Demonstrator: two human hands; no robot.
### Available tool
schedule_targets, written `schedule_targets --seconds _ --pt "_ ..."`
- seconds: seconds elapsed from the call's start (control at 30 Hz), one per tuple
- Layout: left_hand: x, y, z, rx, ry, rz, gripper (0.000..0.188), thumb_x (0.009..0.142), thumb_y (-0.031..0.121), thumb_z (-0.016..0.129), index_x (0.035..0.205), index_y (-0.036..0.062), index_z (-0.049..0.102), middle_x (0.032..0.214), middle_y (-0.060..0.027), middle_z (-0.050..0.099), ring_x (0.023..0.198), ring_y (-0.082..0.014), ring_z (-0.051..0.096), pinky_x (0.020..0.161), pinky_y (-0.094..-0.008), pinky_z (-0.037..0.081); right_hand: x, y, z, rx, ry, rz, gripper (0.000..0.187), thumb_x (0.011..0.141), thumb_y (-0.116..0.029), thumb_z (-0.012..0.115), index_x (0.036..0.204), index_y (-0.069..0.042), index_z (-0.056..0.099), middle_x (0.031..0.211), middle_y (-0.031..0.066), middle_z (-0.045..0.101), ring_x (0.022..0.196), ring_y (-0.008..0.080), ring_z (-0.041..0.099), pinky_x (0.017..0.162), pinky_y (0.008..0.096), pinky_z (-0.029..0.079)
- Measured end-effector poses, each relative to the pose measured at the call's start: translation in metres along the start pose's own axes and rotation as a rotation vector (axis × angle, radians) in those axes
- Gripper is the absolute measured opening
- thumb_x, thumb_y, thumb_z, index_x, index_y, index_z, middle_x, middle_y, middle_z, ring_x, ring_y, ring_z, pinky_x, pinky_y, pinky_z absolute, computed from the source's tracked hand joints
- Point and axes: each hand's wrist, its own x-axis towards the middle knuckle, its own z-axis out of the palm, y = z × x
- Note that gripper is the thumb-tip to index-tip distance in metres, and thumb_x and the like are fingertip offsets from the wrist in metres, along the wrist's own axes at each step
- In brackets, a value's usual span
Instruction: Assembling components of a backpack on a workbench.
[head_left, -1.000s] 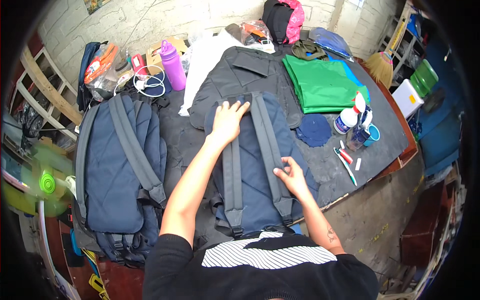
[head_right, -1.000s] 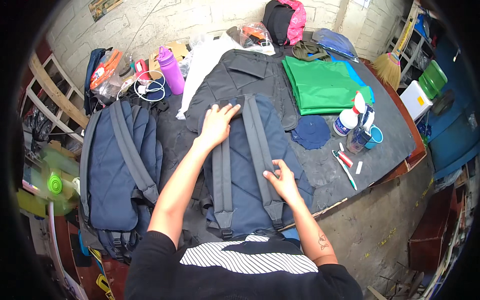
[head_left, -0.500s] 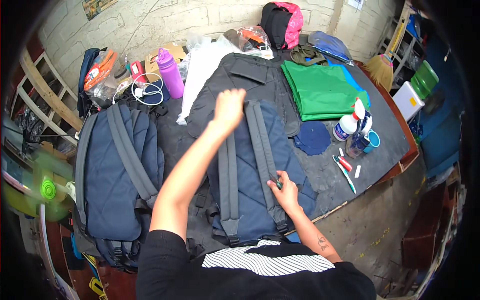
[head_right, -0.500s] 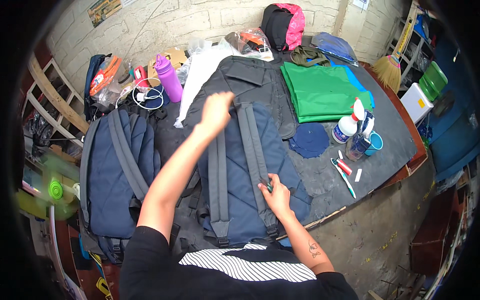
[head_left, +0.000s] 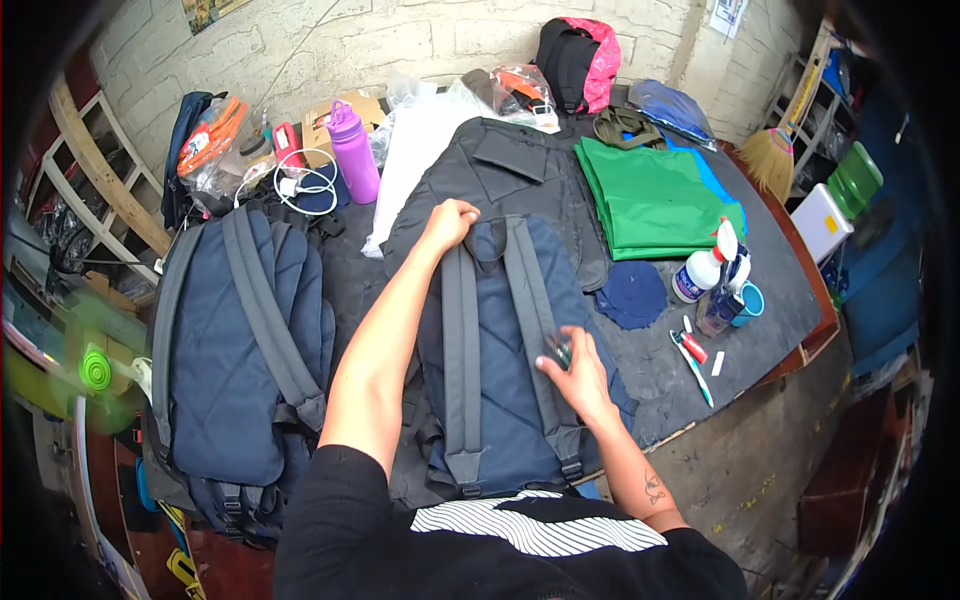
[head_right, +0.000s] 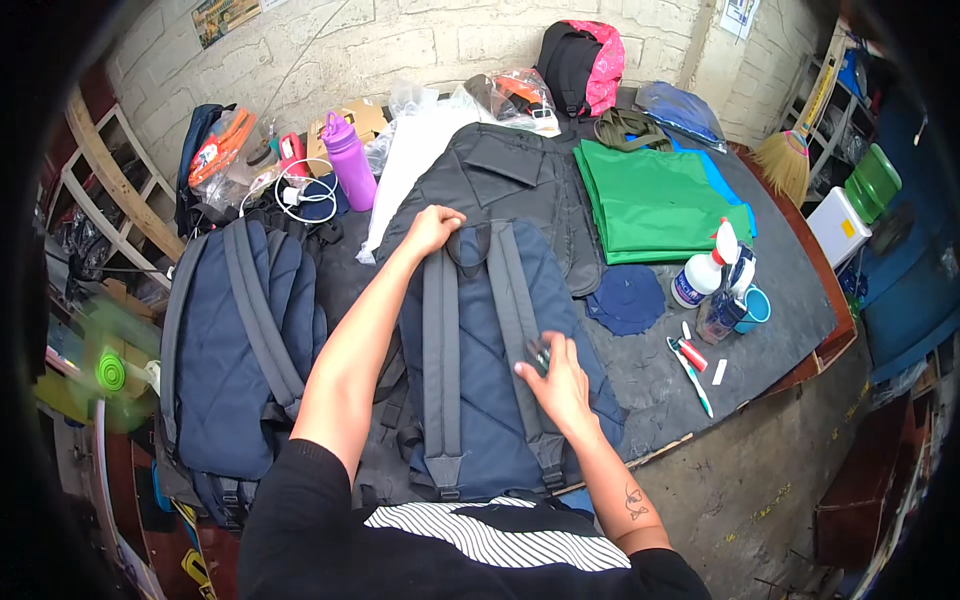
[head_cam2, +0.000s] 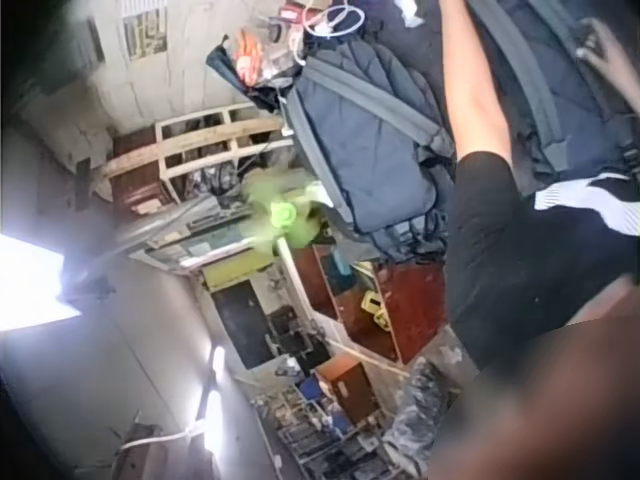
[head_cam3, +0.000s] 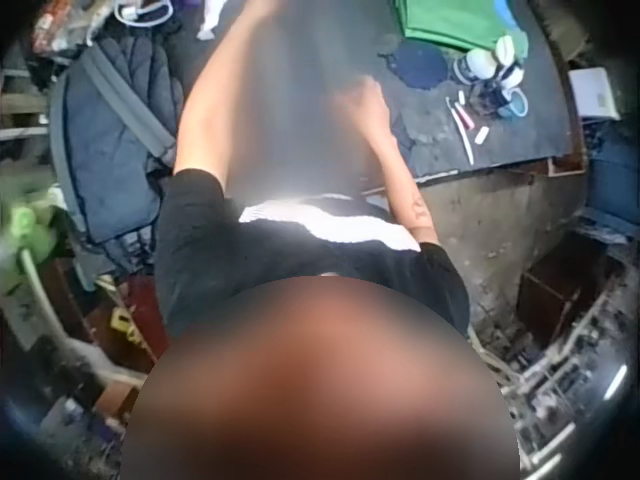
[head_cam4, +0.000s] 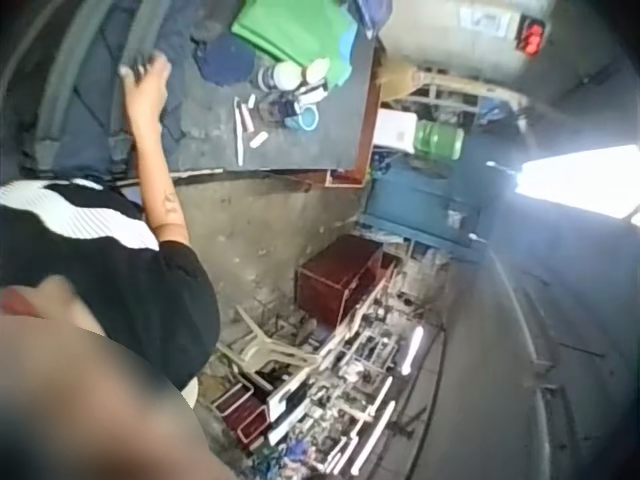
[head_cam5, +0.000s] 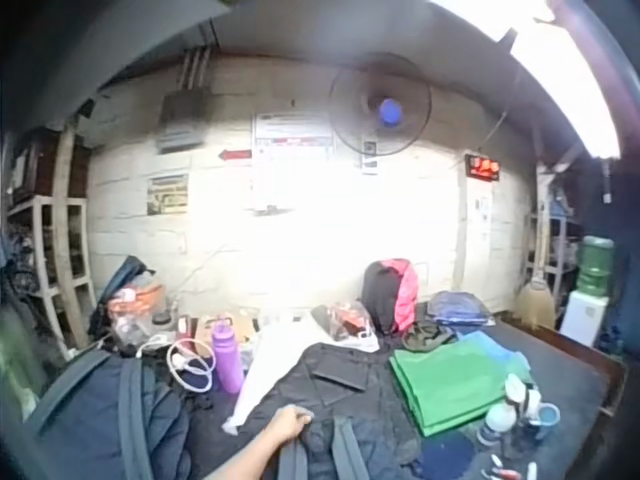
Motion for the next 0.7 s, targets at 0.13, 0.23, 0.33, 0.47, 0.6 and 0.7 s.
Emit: schedule_targets --seconds 0.13,0.23,0.33,0.47,0.6,0.7 --pt "0.012 0.028 0.015 -0.080 -0.196 -0.090 0.020 0.066 0.024 0.079 0.079 0.0098 0.074 0.079 -0.0094 0.071 0.078 -0.0205 0.068 0.076 -0.0308 0.051 0.055 -0.013 -0.004 0.145 0.165 -0.111 0.038 0.082 -0.019 0.067 0.110 -0.001 0.050 0.103 0.0171 0.054 0.093 0.0300 0.056 0.078 0.0380 0.046" --pt "0.007 0.053 0.031 -0.132 -0.099 -0.185 0.018 0.070 0.028 0.075 0.080 0.0135 0.075 0.078 -0.0072 0.070 0.076 -0.0196 0.067 0.072 -0.0321 0.050 0.105 -0.020 -0.006 0.114 0.275 -0.256 0.026 0.085 -0.013 0.062 0.106 -0.001 0.052 0.097 0.0177 0.055 0.091 0.0308 0.056 0.078 0.0380 0.046" --pt "0.001 0.066 0.041 -0.182 0.034 -0.079 0.017 0.080 0.027 0.065 0.081 0.0097 0.068 0.074 -0.0097 0.067 0.074 -0.0255 0.065 0.067 -0.0374 0.048 0.145 -0.039 -0.013 -0.012 0.301 -0.201 0.024 0.084 -0.016 0.062 0.100 -0.002 0.051 0.097 0.0183 0.057 0.091 0.0344 0.059 0.076 0.0413 0.047" --pt "-0.015 0.105 0.042 -0.081 0.182 -0.035 0.019 0.091 0.023 0.051 0.087 0.0050 0.054 0.072 -0.0155 0.063 0.074 -0.0336 0.063 0.066 -0.0416 0.046 0.168 -0.046 -0.019 -0.268 0.239 -0.054 0.024 0.082 -0.019 0.063 0.094 -0.004 0.050 0.096 0.0169 0.060 0.090 0.0378 0.060 0.074 0.0450 0.048" --pt "-0.017 0.100 0.043 -0.147 0.248 0.036 0.024 0.094 0.025 0.047 0.086 0.0031 0.055 0.072 -0.0174 0.062 0.074 -0.0368 0.063 0.064 -0.0438 0.047 0.176 -0.038 -0.017 -0.266 0.269 -0.102 0.023 0.081 -0.018 0.064 0.093 -0.005 0.050 0.087 0.0153 0.062 0.085 0.0362 0.061 0.072 0.0451 0.048" --pt "-0.008 0.079 0.027 -0.615 0.107 -0.018 0.026 0.095 0.030 0.047 0.096 0.0069 0.059 0.083 -0.0055 0.065 0.074 -0.0200 0.064 0.067 -0.0345 0.047 0.176 -0.004 -0.021 -0.073 0.477 -0.199 0.024 0.082 -0.016 0.063 0.100 -0.004 0.052 0.083 0.0152 0.061 0.074 0.0303 0.060 0.068 0.0408 0.047"
